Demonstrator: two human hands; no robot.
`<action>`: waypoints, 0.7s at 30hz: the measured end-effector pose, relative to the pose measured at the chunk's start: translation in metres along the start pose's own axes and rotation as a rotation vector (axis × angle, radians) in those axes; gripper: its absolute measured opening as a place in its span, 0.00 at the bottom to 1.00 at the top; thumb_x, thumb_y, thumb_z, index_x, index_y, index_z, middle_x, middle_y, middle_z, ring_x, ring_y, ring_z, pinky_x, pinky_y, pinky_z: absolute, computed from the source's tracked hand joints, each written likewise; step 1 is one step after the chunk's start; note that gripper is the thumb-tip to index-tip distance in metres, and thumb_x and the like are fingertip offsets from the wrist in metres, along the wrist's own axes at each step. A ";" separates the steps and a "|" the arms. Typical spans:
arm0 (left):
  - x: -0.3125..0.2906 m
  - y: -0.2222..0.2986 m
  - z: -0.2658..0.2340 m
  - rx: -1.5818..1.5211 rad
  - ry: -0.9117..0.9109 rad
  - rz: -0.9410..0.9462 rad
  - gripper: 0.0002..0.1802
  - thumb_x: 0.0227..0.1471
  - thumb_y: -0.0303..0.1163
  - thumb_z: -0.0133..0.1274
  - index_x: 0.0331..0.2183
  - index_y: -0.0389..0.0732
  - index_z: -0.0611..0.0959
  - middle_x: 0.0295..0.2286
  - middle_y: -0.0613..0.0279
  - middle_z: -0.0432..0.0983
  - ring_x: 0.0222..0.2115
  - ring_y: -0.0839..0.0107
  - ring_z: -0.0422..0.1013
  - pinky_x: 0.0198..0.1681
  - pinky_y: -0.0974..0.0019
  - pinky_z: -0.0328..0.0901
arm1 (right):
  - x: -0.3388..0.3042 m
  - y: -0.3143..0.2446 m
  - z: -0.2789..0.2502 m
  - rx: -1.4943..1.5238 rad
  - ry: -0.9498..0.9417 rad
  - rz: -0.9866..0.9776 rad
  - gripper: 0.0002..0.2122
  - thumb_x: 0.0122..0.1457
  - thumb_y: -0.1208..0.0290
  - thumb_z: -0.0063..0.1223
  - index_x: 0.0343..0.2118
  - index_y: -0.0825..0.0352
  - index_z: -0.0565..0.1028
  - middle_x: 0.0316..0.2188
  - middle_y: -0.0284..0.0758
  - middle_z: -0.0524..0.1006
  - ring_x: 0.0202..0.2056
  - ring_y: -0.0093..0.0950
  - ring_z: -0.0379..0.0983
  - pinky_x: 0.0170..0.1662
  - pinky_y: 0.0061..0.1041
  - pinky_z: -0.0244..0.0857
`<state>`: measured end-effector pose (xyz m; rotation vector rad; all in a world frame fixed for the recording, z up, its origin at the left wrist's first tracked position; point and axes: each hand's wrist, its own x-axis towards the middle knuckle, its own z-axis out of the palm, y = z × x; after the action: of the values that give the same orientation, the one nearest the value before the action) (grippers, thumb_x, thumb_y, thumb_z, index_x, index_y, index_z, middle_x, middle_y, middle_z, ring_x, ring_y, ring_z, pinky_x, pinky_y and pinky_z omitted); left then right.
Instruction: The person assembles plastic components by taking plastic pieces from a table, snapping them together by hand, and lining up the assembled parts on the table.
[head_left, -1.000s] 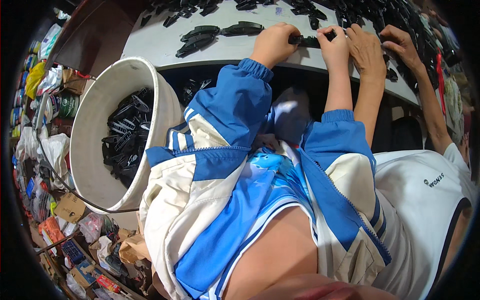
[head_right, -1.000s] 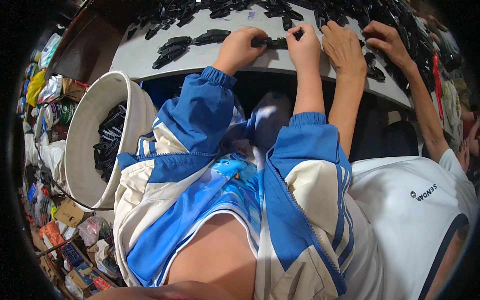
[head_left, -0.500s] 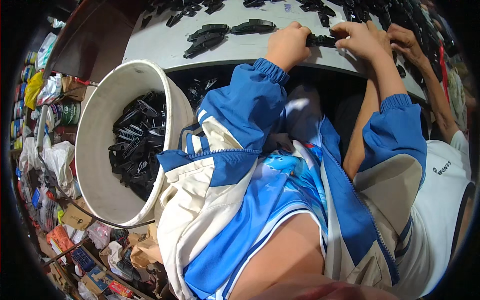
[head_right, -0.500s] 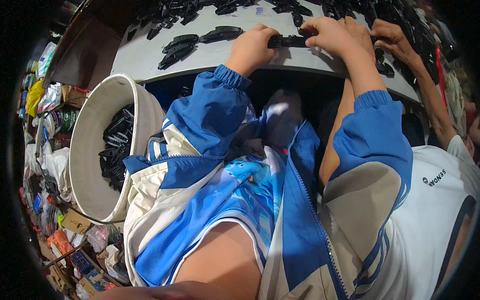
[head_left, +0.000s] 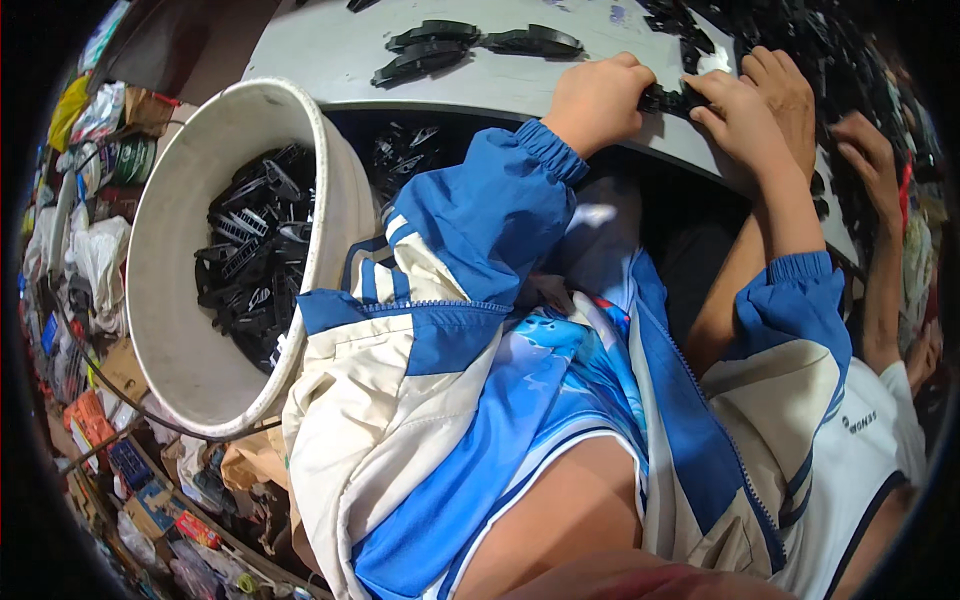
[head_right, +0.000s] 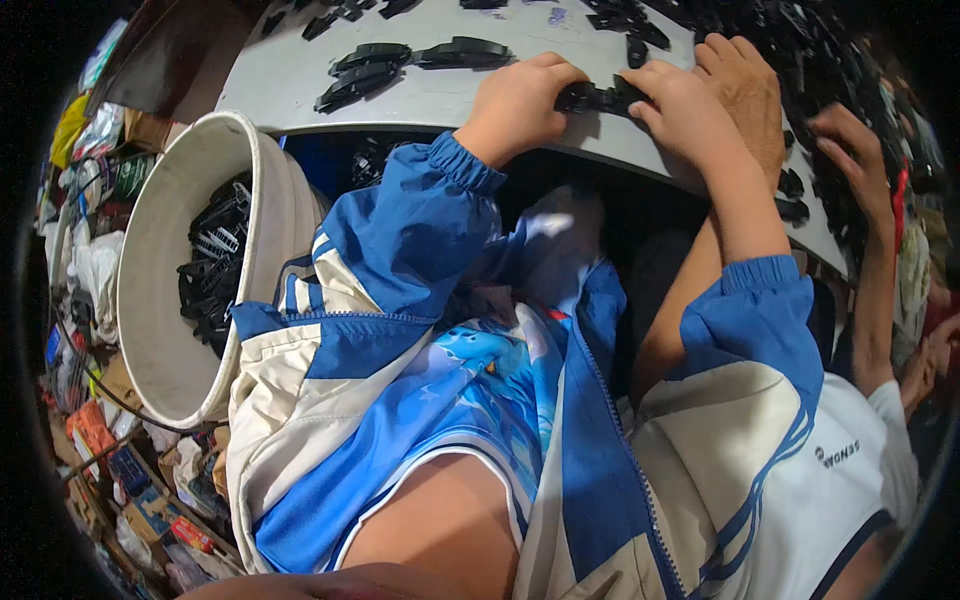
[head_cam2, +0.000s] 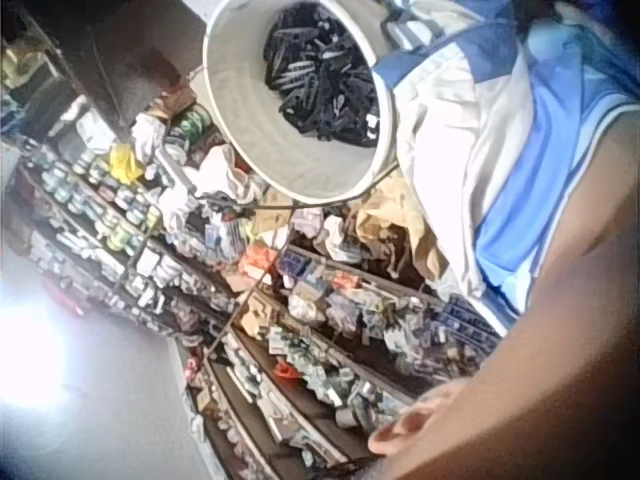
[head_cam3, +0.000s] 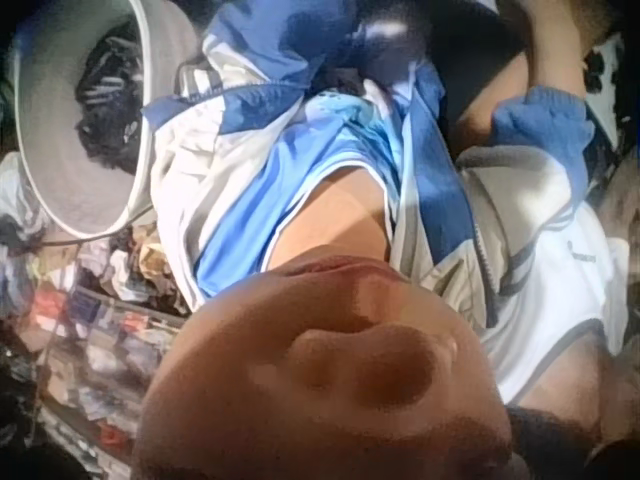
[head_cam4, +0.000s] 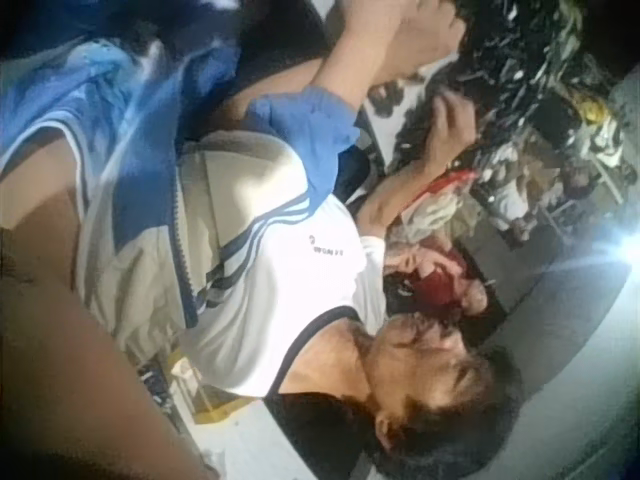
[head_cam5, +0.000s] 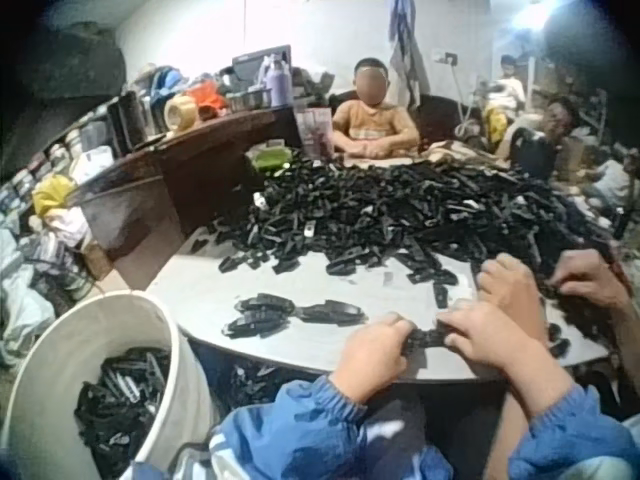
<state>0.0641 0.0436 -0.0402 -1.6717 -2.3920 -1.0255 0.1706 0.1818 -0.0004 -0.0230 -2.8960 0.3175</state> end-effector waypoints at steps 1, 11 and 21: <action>0.000 0.000 0.000 0.003 0.000 0.001 0.16 0.24 0.24 0.45 0.26 0.45 0.73 0.26 0.64 0.67 0.26 0.63 0.65 0.28 0.66 0.61 | 0.001 0.000 -0.001 -0.001 0.000 -0.058 0.14 0.36 0.77 0.47 0.31 0.68 0.67 0.24 0.39 0.66 0.28 0.36 0.62 0.30 0.26 0.56; 0.002 0.000 -0.004 -0.050 -0.025 0.057 0.16 0.24 0.24 0.46 0.25 0.44 0.73 0.26 0.63 0.67 0.25 0.63 0.65 0.27 0.67 0.61 | -0.019 -0.003 -0.001 0.058 0.020 0.116 0.12 0.37 0.76 0.45 0.29 0.70 0.66 0.23 0.39 0.65 0.29 0.35 0.62 0.31 0.25 0.57; 0.002 -0.004 0.001 -0.060 -0.001 0.147 0.16 0.24 0.24 0.49 0.26 0.42 0.74 0.25 0.61 0.68 0.25 0.62 0.65 0.28 0.68 0.61 | -0.010 -0.017 0.010 0.093 0.045 0.032 0.10 0.35 0.75 0.46 0.25 0.69 0.68 0.21 0.40 0.65 0.27 0.37 0.62 0.31 0.28 0.56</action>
<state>0.0605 0.0446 -0.0419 -1.8356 -2.2205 -1.0827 0.1782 0.1631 -0.0081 -0.0607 -2.8352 0.4515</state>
